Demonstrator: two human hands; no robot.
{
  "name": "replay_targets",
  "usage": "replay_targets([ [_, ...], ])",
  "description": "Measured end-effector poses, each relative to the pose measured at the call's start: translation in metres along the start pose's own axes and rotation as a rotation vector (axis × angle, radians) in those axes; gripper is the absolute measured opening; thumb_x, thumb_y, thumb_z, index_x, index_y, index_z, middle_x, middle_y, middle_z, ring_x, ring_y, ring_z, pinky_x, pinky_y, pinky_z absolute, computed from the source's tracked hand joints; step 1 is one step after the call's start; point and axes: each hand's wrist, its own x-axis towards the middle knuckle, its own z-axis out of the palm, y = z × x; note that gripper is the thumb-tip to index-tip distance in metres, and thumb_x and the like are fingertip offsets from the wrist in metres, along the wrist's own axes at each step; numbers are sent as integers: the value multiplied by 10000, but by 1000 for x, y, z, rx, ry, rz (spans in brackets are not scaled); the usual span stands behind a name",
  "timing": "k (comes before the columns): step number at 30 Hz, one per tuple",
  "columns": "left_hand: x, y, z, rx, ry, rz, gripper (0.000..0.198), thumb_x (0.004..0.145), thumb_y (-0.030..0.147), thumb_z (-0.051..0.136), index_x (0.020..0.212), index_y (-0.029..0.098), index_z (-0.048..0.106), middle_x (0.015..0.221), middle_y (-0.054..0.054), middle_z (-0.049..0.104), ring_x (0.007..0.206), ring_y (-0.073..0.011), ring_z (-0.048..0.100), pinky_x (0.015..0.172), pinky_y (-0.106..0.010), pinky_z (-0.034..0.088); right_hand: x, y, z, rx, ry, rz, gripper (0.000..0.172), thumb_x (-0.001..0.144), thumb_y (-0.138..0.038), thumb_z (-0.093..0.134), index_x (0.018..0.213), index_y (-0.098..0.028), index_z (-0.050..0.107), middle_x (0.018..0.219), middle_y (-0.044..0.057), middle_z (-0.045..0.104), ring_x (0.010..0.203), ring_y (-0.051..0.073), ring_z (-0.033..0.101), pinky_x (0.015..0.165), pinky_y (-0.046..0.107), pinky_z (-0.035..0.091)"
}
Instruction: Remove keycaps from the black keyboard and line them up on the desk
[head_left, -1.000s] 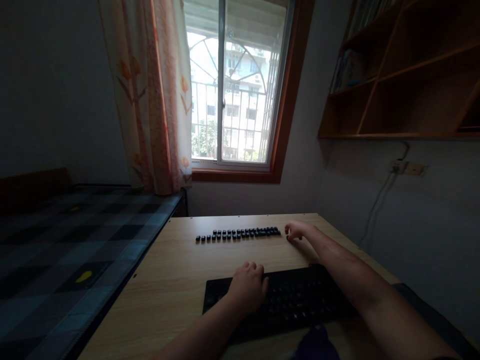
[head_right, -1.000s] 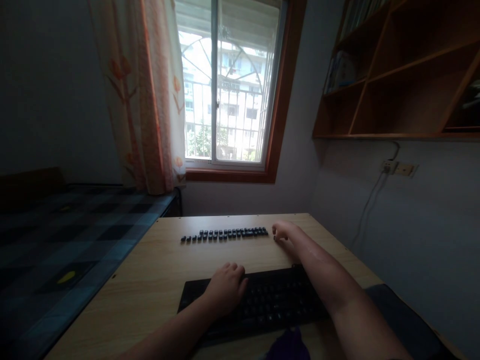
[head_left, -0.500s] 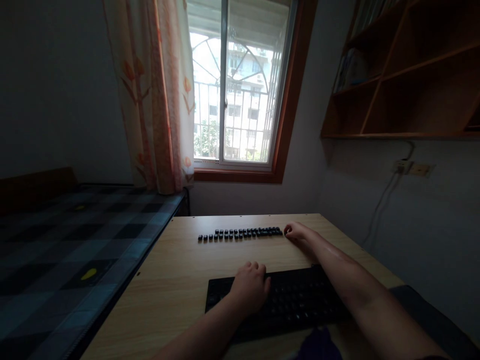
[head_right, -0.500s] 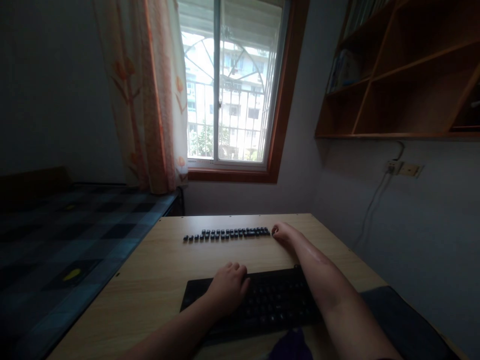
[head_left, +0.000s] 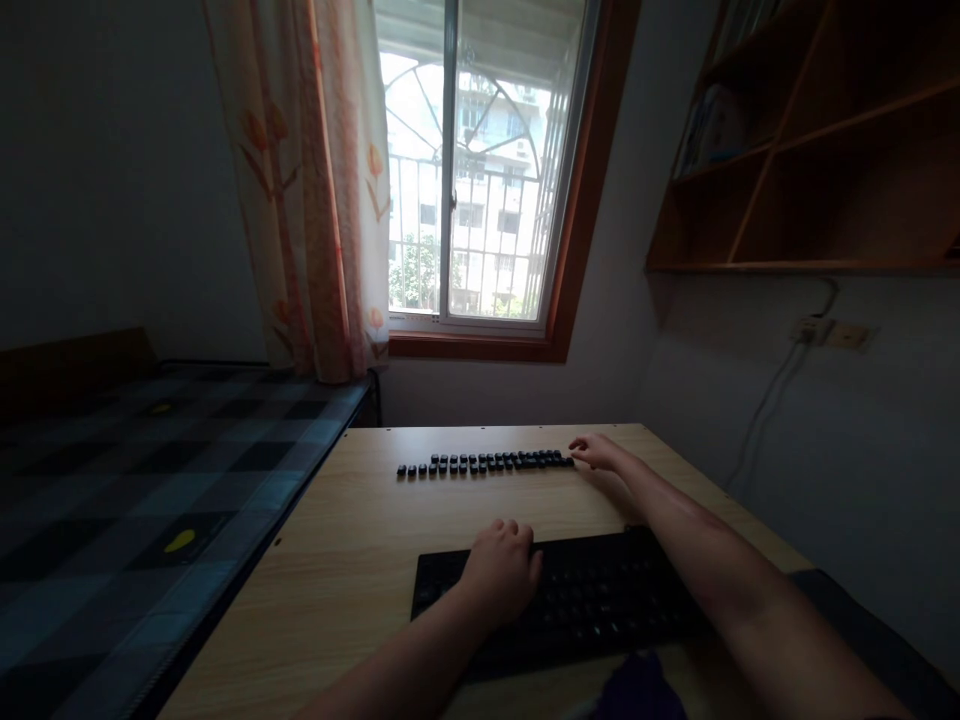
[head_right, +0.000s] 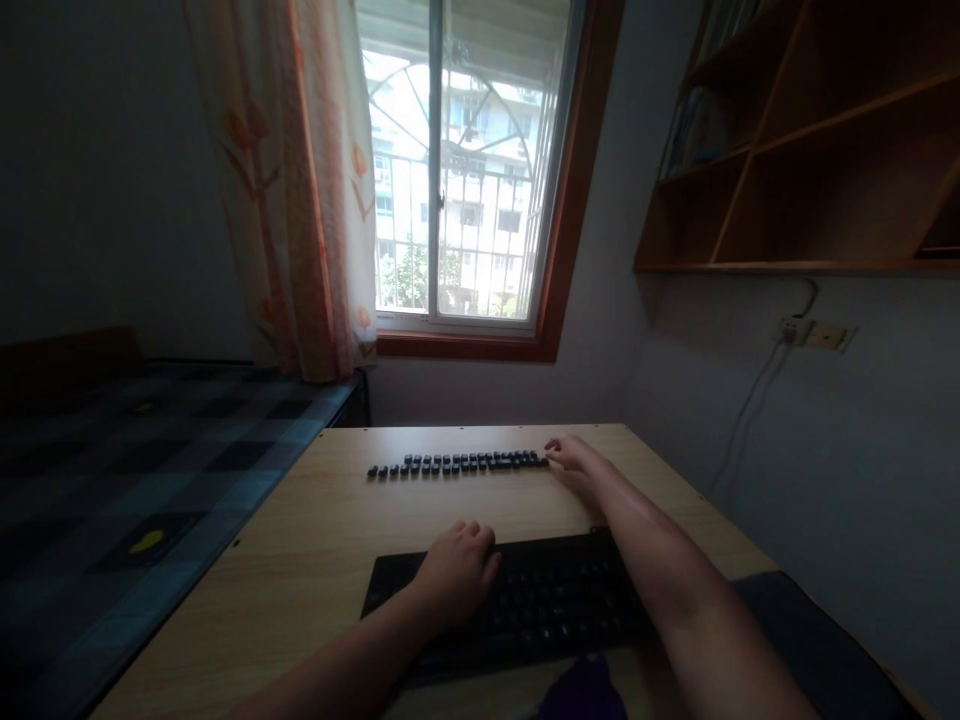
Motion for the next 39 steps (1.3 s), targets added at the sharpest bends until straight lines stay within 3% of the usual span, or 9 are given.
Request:
replay_targets([
  [5, 1, 0, 0, 7, 0, 4, 311, 934, 374, 395, 1010, 178, 623, 1046, -112, 653, 1001, -276, 576, 875, -409, 453, -30, 11, -43, 124, 295, 43, 627, 1039, -424, 166, 1032, -103, 704, 959, 134, 692, 772, 164, 641, 656, 213, 488],
  [8, 2, 0, -1, 21, -10, 5, 317, 942, 374, 382, 1004, 177, 622, 1039, -113, 653, 996, -270, 576, 866, -400, 450, -72, 29, -63, 223, 386, 81, 818, 1012, -484, -20, 1036, -82, 692, 793, 139, 667, 689, 168, 623, 633, 241, 517],
  [10, 3, 1, -2, 34, -14, 8, 317, 946, 370, 374, 999, 177, 620, 1040, -113, 650, 998, -265, 573, 867, -391, 444, -108, 42, -68, 450, 368, 110, 773, 1000, -558, 55, 1095, -86, 659, 647, 89, 613, 544, 154, 584, 570, 273, 543],
  [13, 6, 1, -2, 49, -23, 7, 320, 953, 370, 363, 995, 177, 615, 1044, -114, 646, 1006, -264, 567, 873, -389, 436, -161, 57, -64, 809, 240, 99, 459, 916, -553, 503, 1145, -167, 598, 697, 31, 614, 520, 140, 592, 540, 310, 579],
  [15, 8, 1, -2, 54, -24, 12, 324, 956, 373, 359, 989, 176, 614, 1032, -113, 646, 1002, -267, 567, 870, -392, 435, -190, 65, -57, 890, 198, 69, 406, 804, -455, 689, 1104, -201, 586, 724, -2, 595, 563, 134, 600, 572, 319, 598],
  [18, 9, 1, -2, 57, -22, 15, 318, 958, 373, 362, 990, 180, 614, 1031, -111, 644, 997, -265, 567, 866, -388, 434, -216, 72, -45, 923, 237, 56, 358, 786, -457, 680, 1015, -201, 581, 627, -48, 501, 528, 120, 550, 587, 317, 600],
  [23, 10, 3, -5, 63, -33, 1, 307, 960, 369, 373, 995, 184, 615, 1043, -110, 644, 1015, -260, 563, 883, -383, 423, -218, 78, -24, 800, 390, 54, 362, 875, -555, 468, 863, -194, 495, 517, -77, 387, 408, 106, 456, 521, 283, 551],
  [27, 10, 2, -5, 64, -27, 7, 299, 958, 367, 382, 991, 185, 617, 1031, -103, 646, 1001, -255, 566, 878, -373, 422, -203, 79, -9, 561, 424, 90, 392, 909, -553, 342, 868, -192, 489, 506, -49, 436, 415, 133, 485, 484, 258, 496],
  [39, 12, 1, -4, 60, -35, 6, 313, 961, 378, 360, 1004, 196, 612, 1035, -94, 644, 999, -246, 562, 874, -366, 422, -196, 85, -1, 350, 427, 158, 453, 952, -514, 288, 920, -166, 578, 586, 49, 597, 487, 183, 556, 508, 260, 437],
])
